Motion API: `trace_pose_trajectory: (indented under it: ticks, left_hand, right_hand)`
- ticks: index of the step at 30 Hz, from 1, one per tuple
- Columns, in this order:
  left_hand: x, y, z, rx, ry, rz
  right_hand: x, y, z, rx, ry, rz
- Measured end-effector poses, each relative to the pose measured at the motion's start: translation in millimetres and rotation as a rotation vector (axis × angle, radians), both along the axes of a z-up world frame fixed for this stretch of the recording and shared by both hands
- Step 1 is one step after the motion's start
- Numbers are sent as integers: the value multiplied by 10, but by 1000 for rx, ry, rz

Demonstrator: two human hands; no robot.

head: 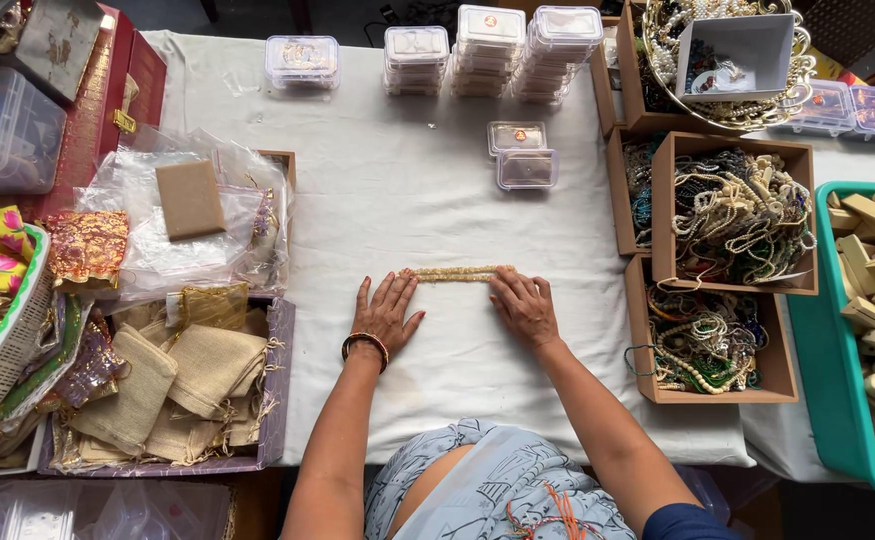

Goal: The person folds a small beige fabric pouch and places it into a clear plastic container. They then pick up a beaded necklace, straighten it on the table, and place it into a clear plastic bag. Finally, they fold another beige pouch and place it into a plastic container.

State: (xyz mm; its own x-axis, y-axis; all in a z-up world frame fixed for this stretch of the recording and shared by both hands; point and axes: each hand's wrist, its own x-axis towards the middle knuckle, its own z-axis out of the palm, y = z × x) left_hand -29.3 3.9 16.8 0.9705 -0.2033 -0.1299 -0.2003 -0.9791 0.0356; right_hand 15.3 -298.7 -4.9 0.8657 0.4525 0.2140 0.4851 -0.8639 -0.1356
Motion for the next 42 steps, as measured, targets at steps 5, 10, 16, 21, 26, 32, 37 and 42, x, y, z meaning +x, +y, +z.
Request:
trace_pose_trajectory:
  ticks: [5,10,16,21,26,32,37,42]
  left_hand:
    - [12,20,-206,-32,-101,-19]
    - [-15,38,-267,-115,-265,-91]
    - [-58,37,-205,-132,-137,-29]
    - [-41,10,20,-37,-38,156]
    - [-57,38,-171,-96,-266,-27]
    - [-65,92,-102,-118,-320,-203]
    - [-56,103,-121,-279,-223,-167]
    - [-92,60,-323,-200,-451,-106]
  right_hand:
    - [-124,440,29,69,24,19]
    - [-23,898,122,-3,-23,208]
    - [181,158,-53,-26,65,-6]
    - [85,-252,-61,81,84,-285]
    - [-152,356,80,20,-40,13]
    - [-210,1069,842,-211,493,160]
    - [161,786,156,-20,-4,256]
    - [189,172,186,52,29,-33]
